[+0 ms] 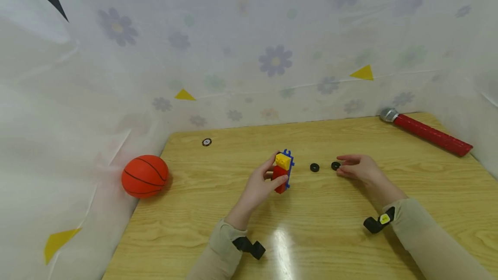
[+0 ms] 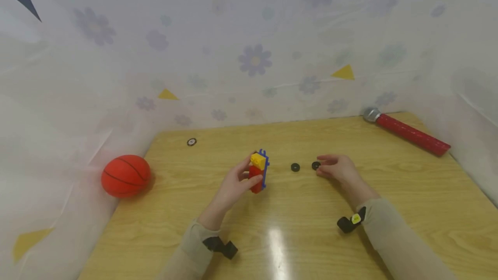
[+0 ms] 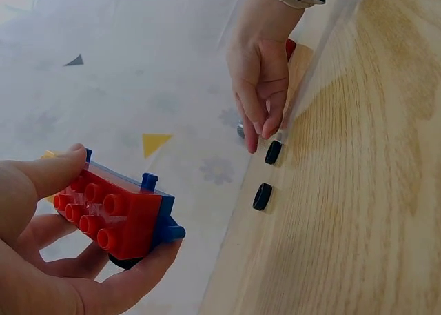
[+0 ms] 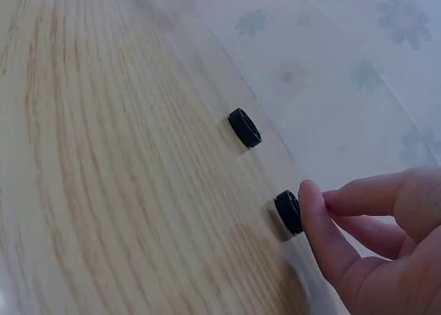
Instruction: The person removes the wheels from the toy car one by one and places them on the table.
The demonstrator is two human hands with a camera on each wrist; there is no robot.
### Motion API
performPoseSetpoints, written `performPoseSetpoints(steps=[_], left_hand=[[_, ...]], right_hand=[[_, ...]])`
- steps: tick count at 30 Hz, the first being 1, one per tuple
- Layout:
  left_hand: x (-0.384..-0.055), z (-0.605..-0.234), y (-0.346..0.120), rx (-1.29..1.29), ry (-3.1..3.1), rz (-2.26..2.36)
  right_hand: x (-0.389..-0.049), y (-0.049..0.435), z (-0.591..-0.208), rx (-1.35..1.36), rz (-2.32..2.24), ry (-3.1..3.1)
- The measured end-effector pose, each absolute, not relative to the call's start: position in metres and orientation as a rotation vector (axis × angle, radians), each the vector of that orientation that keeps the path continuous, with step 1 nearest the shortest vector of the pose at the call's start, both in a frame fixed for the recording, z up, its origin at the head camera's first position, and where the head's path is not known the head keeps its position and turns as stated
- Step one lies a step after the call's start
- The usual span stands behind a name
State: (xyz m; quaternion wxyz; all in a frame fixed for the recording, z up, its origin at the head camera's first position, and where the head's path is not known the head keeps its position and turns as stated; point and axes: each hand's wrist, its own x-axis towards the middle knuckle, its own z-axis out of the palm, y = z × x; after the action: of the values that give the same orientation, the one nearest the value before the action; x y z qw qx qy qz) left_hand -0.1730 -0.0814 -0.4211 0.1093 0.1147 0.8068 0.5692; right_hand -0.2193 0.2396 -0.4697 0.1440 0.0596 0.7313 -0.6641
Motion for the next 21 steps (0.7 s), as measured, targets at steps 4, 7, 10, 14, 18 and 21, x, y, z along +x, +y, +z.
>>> performPoseSetpoints(steps=[4, 7, 10, 14, 18, 21], left_hand=[[-0.174, -0.421, -0.082, 0.343, 2.368, 1.683], [-0.175, -0.421, -0.083, 0.342, 2.369, 1.687], [-0.175, -0.421, -0.083, 0.341, 2.372, 1.684], [-0.174, -0.420, -0.083, 0.335, 2.362, 1.688], [-0.175, -0.420, -0.083, 0.300, 2.354, 1.684], [-0.175, -0.420, -0.082, 0.277, 2.359, 1.679]], right_hand=[[-0.219, 0.241, -0.466, 0.158, -1.914, 2.089], [-0.218, 0.241, -0.463, 0.128, -1.890, 2.103], [-0.215, 0.242, -0.459, 0.087, -1.903, 2.097], [-0.211, 0.241, -0.453, 0.007, -1.944, 2.085], [-0.208, 0.236, -0.446, -0.058, -1.944, 2.096], [-0.205, 0.231, -0.440, -0.086, -1.957, 2.084]])
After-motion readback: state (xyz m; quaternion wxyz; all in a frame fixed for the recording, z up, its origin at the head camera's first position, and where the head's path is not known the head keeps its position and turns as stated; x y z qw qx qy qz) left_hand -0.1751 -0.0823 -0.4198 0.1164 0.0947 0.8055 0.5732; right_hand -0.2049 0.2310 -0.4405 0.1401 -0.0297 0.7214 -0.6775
